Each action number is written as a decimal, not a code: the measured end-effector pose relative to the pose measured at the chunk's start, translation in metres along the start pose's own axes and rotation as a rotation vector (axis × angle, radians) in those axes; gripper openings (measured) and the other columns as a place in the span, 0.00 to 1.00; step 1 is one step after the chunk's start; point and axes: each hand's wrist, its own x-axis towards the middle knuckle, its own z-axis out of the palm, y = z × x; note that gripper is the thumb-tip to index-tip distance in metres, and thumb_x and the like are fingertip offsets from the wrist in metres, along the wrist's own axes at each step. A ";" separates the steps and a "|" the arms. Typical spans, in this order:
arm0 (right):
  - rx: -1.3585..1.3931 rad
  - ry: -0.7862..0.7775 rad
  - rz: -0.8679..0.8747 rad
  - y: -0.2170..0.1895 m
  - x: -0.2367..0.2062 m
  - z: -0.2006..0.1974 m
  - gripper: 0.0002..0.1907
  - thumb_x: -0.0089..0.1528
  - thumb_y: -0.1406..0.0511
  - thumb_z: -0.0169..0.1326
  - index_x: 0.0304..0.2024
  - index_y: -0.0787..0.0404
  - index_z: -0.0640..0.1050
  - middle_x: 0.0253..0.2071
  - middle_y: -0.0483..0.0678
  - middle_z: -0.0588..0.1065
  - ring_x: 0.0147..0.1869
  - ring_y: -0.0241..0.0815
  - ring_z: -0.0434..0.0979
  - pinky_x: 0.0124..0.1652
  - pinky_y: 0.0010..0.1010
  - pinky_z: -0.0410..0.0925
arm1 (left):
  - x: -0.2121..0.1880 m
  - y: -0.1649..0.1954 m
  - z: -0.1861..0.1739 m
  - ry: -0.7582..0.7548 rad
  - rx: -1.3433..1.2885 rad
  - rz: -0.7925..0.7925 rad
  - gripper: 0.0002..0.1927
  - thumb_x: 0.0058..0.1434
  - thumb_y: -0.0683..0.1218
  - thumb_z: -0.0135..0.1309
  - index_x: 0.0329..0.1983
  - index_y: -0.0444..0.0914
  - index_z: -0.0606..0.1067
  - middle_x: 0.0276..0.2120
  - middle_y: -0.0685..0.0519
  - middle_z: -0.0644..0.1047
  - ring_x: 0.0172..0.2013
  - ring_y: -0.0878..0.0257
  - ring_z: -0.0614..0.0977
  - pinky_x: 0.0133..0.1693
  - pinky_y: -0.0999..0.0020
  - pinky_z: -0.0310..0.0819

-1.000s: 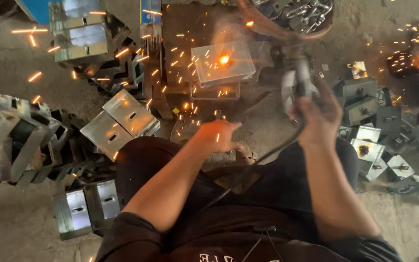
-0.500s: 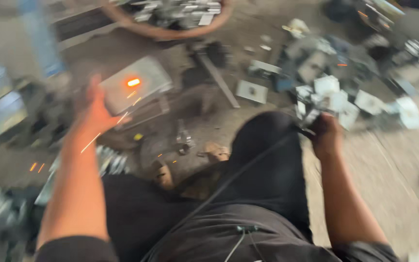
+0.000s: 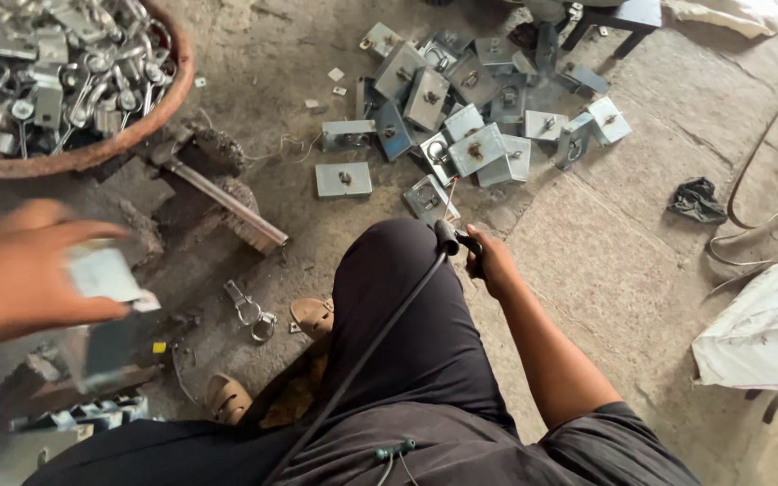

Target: The person sits on the floor and repeatedly picks up metal plates and metal rings. They place the rings on the plates and use a welding torch to attach them, creating bright sparks. The finished pieces are placed on the floor.

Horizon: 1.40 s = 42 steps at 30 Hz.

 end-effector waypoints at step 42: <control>-0.650 -1.043 -1.066 -0.053 -0.178 0.421 0.07 0.76 0.71 0.58 0.44 0.70 0.78 0.34 0.47 0.76 0.36 0.31 0.75 0.40 0.19 0.69 | -0.495 -0.099 0.372 0.379 -0.636 -1.569 0.27 0.57 0.63 0.60 0.53 0.42 0.81 0.53 0.45 0.81 0.55 0.47 0.81 0.54 0.52 0.75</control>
